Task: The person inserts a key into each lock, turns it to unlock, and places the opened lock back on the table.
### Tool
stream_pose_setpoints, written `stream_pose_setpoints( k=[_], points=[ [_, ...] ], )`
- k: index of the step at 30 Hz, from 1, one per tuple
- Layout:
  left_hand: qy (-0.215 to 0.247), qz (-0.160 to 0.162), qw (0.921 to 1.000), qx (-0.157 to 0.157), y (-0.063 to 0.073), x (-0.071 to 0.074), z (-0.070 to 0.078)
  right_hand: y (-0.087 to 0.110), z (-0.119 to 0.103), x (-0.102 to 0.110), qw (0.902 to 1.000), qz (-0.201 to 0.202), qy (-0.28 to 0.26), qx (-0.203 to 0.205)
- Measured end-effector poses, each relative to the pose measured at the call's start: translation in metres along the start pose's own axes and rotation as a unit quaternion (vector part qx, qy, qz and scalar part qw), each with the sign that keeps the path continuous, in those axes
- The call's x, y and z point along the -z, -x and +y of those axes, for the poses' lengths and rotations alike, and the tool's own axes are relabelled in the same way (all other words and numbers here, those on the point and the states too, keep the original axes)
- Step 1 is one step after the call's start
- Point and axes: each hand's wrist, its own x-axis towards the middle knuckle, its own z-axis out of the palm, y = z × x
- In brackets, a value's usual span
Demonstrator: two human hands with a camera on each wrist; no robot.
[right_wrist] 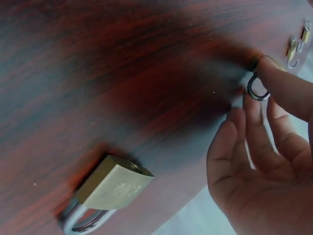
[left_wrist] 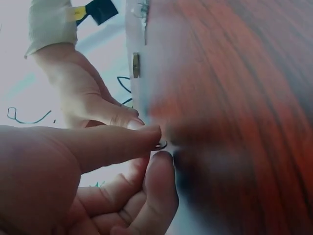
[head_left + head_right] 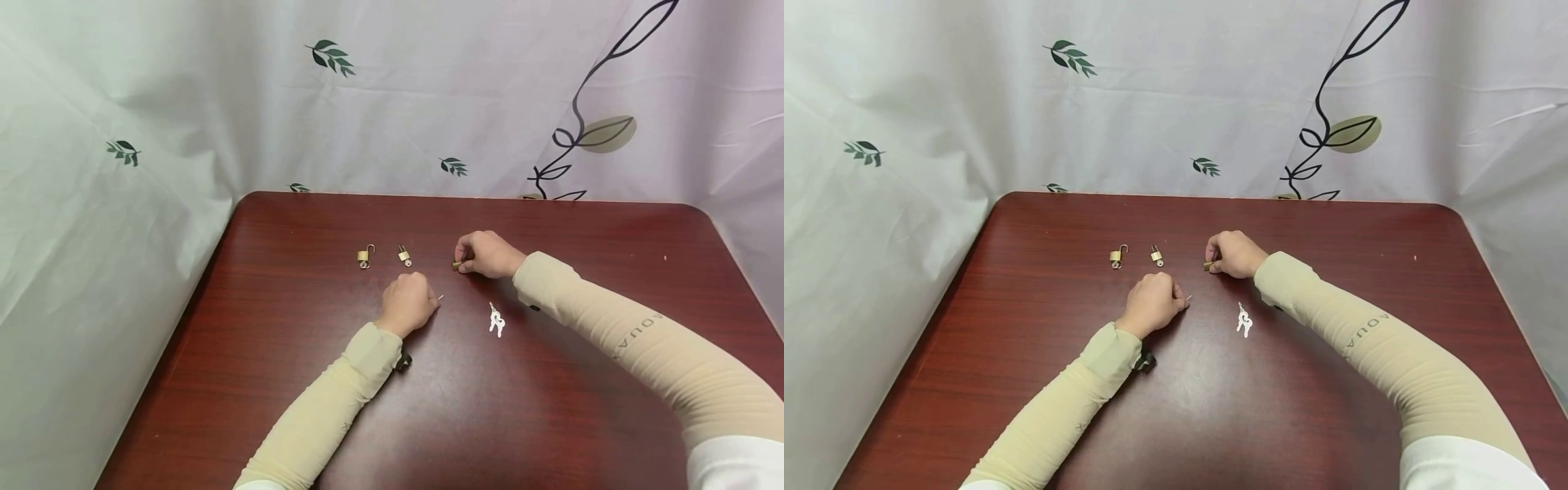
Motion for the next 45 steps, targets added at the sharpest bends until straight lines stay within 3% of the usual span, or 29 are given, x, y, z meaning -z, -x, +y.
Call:
stream_pose_setpoints(
  k=[6, 10, 14, 21, 28, 32, 36, 45],
  points=[
    [0.077, -0.006, 0.9970, 0.005, -0.003, 0.004, -0.006, -0.002, 0.003, 0.001, 0.9994, -0.006, -0.035, -0.002],
    [0.131, -0.011, 0.9910, 0.022, -0.004, 0.006, -0.009, -0.001, 0.007, 0.000, 0.9968, -0.023, -0.077, -0.003],
    [0.209, -0.019, 0.9769, 0.041, -0.006, 0.005, -0.011, -0.001, 0.008, 0.000, 0.9895, -0.041, -0.137, -0.020],
    [0.323, -0.033, 0.9442, 0.057, -0.010, 0.005, -0.015, 0.000, 0.006, 0.004, 0.9759, -0.055, -0.206, -0.044],
    [0.352, -0.028, 0.9326, 0.073, -0.011, 0.007, -0.016, -0.001, 0.006, 0.003, 0.9498, -0.084, -0.296, -0.058],
    [0.372, -0.022, 0.9245, 0.079, -0.011, 0.008, -0.016, -0.001, 0.007, 0.003, 0.9398, -0.095, -0.324, -0.051],
    [0.382, -0.013, 0.9209, 0.075, -0.011, 0.009, -0.016, -0.001, 0.006, 0.004, 0.9339, -0.095, -0.342, -0.047],
    [0.378, 0.009, 0.9229, 0.072, -0.013, 0.007, -0.016, -0.001, 0.005, 0.006, 0.9275, -0.084, -0.361, -0.051]
  ],
)
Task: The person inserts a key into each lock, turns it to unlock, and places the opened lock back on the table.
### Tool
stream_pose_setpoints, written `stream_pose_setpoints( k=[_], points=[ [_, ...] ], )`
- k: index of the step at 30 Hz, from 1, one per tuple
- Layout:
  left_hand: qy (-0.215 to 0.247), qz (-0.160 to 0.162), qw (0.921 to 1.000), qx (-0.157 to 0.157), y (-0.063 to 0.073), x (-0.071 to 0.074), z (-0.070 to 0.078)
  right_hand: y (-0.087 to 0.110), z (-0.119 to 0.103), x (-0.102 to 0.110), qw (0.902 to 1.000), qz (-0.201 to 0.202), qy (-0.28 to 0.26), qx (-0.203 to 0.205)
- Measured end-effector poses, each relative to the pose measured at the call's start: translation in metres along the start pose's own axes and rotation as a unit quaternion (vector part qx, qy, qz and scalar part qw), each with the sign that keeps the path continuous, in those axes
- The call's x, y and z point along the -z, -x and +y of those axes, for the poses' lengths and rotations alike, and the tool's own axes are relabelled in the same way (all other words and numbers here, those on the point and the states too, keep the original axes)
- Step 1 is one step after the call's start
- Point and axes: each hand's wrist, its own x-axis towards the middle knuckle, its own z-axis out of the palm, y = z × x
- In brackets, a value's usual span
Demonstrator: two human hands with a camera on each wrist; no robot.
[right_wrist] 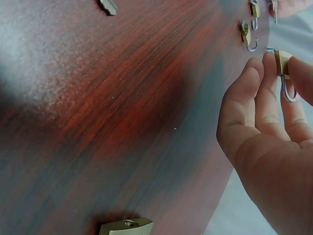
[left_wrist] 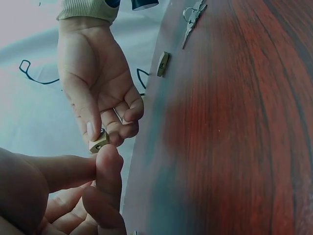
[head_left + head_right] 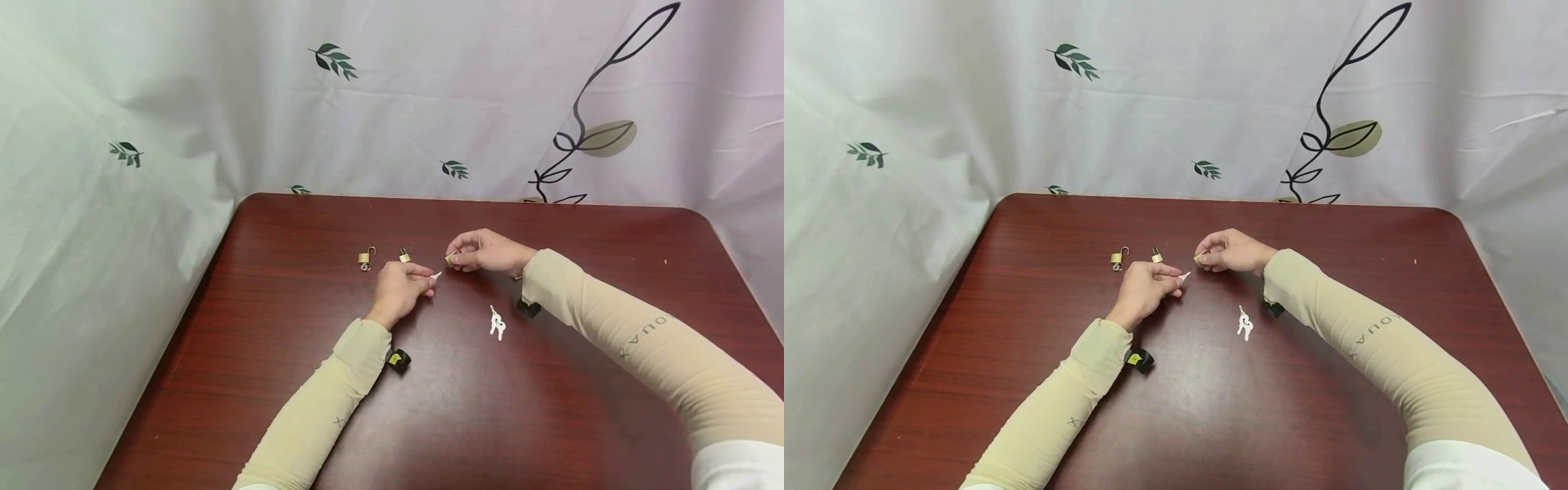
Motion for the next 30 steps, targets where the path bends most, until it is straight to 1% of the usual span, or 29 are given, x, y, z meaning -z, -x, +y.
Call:
stream_pose_setpoints(
  k=[5, 11, 15, 18, 20, 25, 30],
  points=[
    [0.022, 0.009, 0.9997, 0.008, -0.0012, -0.0019, -0.0010, 0.0000, 0.0013, 0.0000, 1.0000, 0.003, -0.009, 0.000],
    [0.045, 0.015, 0.9987, 0.018, -0.0026, -0.0038, -0.0003, 0.0002, -0.0006, -0.0014, 0.9996, 0.016, -0.016, -0.015],
    [0.080, 0.017, 0.9963, 0.027, -0.0046, -0.0059, -0.0012, -0.0004, -0.0018, -0.0023, 0.9990, 0.025, -0.030, -0.022],
    [0.111, 0.017, 0.9931, 0.035, -0.0058, -0.0071, -0.0015, -0.0015, -0.0010, -0.0030, 0.9986, 0.026, -0.041, -0.023],
    [0.123, 0.017, 0.9915, 0.038, -0.0065, -0.0077, -0.0019, -0.0019, -0.0007, -0.0036, 0.9985, 0.025, -0.043, -0.024],
    [0.135, 0.021, 0.9899, 0.040, -0.0073, -0.0081, -0.0023, -0.0019, -0.0010, -0.0054, 0.9985, 0.021, -0.042, -0.029],
    [0.150, 0.018, 0.9875, 0.043, -0.0074, -0.0083, -0.0022, -0.0032, 0.0008, -0.0065, 0.9984, 0.016, -0.044, -0.032]
  ],
)
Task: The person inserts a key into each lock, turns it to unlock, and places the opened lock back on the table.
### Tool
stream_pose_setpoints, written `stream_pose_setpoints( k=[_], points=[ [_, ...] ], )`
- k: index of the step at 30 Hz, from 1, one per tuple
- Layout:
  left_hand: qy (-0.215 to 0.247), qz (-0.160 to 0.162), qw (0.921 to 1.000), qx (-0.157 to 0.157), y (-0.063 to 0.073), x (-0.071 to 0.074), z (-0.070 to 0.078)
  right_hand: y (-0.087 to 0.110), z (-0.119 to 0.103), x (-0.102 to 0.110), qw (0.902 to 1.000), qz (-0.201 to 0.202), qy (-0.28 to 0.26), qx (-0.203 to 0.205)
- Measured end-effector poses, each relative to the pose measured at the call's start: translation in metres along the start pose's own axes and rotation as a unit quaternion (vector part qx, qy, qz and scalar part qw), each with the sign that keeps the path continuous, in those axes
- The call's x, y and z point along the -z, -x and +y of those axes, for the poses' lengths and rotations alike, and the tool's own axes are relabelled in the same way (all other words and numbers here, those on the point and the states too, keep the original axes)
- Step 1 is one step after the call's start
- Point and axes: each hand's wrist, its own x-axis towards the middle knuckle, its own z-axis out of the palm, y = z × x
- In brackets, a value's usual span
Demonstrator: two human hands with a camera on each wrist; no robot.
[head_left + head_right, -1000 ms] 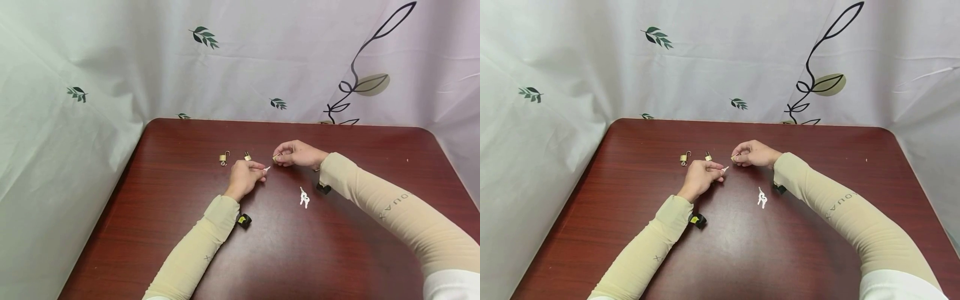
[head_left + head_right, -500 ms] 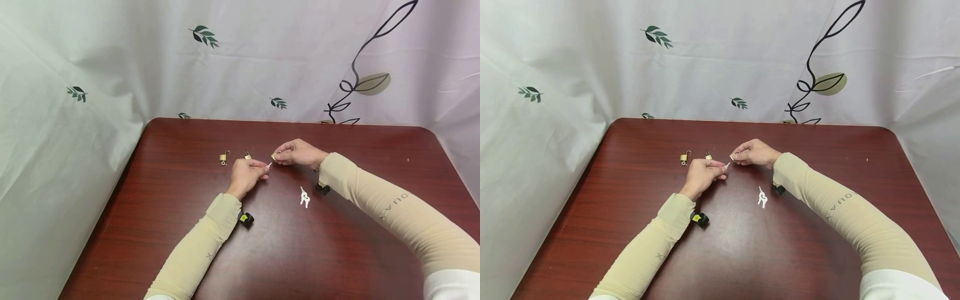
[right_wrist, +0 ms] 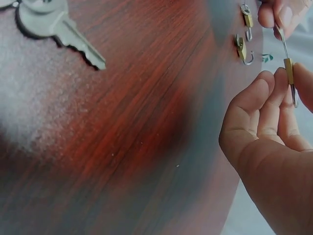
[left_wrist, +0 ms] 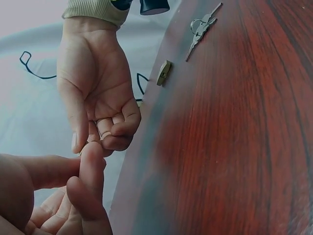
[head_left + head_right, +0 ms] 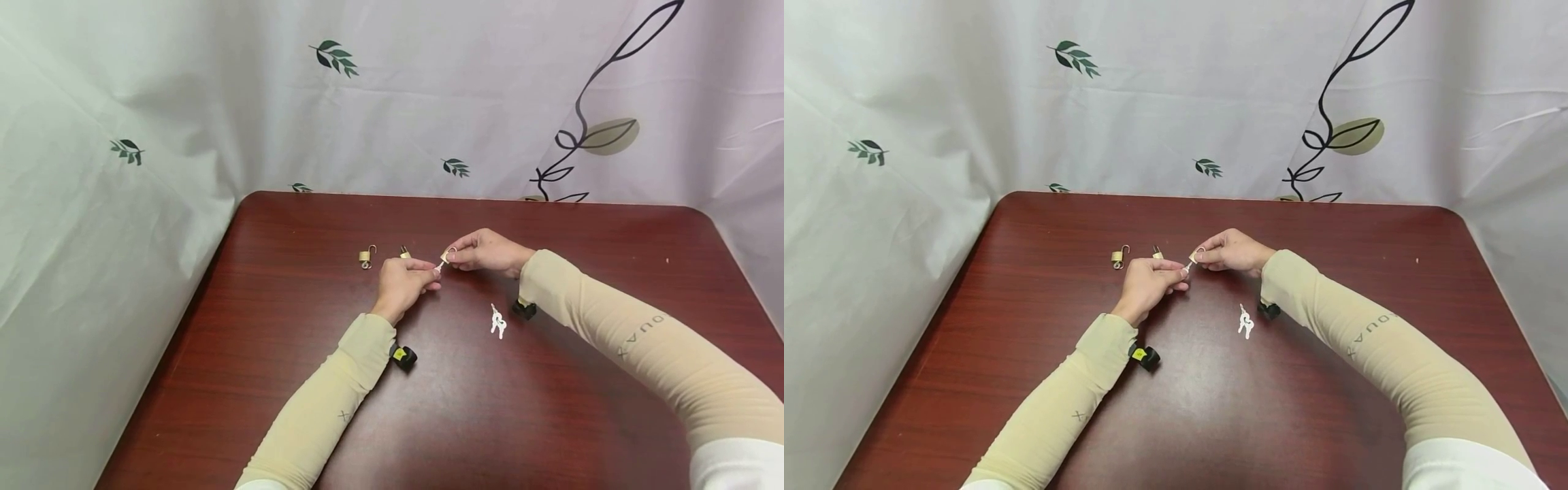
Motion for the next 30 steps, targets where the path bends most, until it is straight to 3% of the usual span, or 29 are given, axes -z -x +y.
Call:
stream_pose_setpoints(
  k=[30],
  points=[
    [0.019, -0.010, 0.9995, 0.025, -0.0035, -0.0007, -0.0006, 0.0001, 0.0021, -0.0066, 0.9998, -0.006, -0.011, 0.015]
  ],
)
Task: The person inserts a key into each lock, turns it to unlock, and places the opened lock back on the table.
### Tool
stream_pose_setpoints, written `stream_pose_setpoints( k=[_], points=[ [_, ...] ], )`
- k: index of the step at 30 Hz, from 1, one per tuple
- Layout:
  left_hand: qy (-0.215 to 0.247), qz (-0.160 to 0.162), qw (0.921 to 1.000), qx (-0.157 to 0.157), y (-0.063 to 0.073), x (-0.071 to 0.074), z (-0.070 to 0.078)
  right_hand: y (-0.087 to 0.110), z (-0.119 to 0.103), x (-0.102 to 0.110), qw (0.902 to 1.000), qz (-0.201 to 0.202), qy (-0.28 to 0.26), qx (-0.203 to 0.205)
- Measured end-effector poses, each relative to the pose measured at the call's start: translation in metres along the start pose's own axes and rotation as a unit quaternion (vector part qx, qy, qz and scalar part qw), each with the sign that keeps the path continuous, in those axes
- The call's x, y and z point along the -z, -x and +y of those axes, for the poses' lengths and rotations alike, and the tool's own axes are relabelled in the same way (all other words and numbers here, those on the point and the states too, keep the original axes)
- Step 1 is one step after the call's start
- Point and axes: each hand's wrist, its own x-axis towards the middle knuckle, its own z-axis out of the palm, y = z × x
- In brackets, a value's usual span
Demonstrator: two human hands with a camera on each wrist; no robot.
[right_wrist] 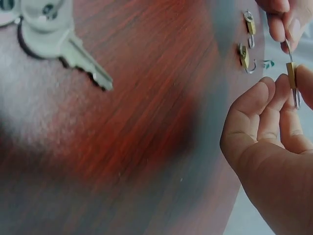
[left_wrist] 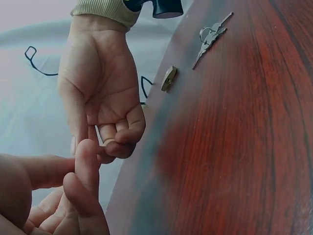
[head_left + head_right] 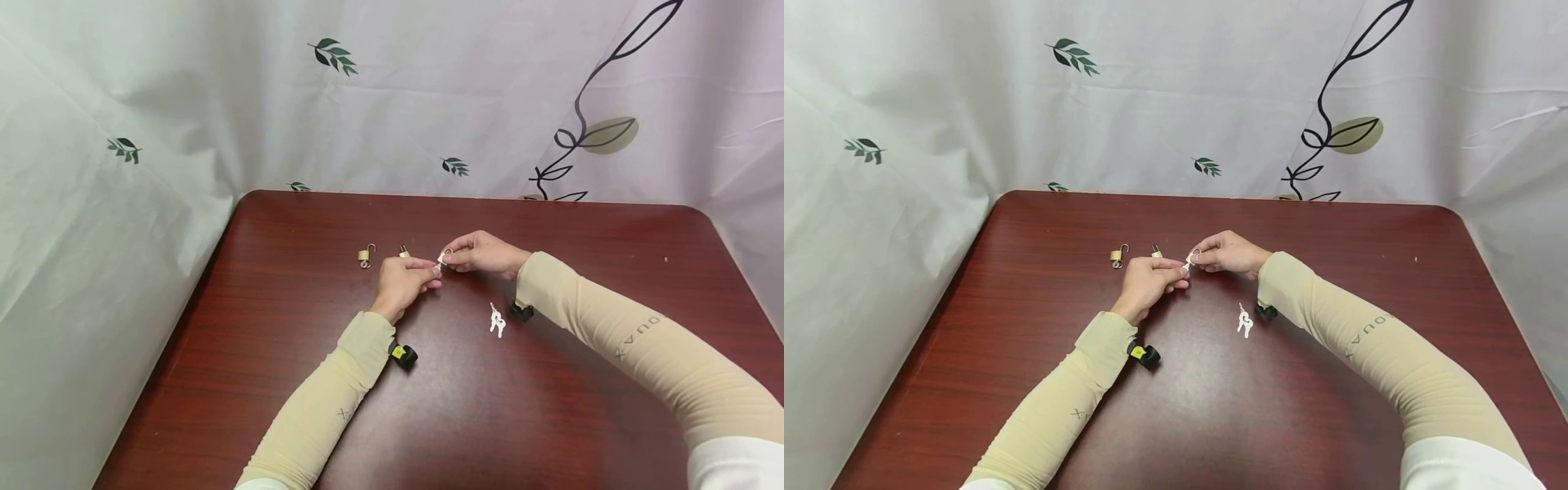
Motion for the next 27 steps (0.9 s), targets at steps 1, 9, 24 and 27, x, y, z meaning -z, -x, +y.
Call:
stream_pose_setpoints(
  k=[1, 9, 24, 27],
  points=[
    [0.001, -0.001, 1.0000, 0.001, -0.0001, 0.0000, 0.0001, -0.0002, -0.0001, -0.0007, 1.0000, -0.001, -0.002, 0.000],
    [0.050, -0.023, 0.9984, 0.010, -0.0012, 0.0040, -0.0014, 0.0006, -0.0016, -0.0048, 0.9993, -0.011, -0.036, -0.001],
    [0.004, -0.050, 0.9987, -0.003, -0.0003, 0.0082, -0.0066, 0.0002, -0.0022, -0.0081, 0.9973, -0.018, -0.071, -0.003],
    [0.003, -0.051, 0.9987, -0.004, 0.0002, 0.0077, -0.0066, -0.0002, -0.0017, -0.0079, 0.9976, -0.016, -0.068, -0.002]
  ],
)
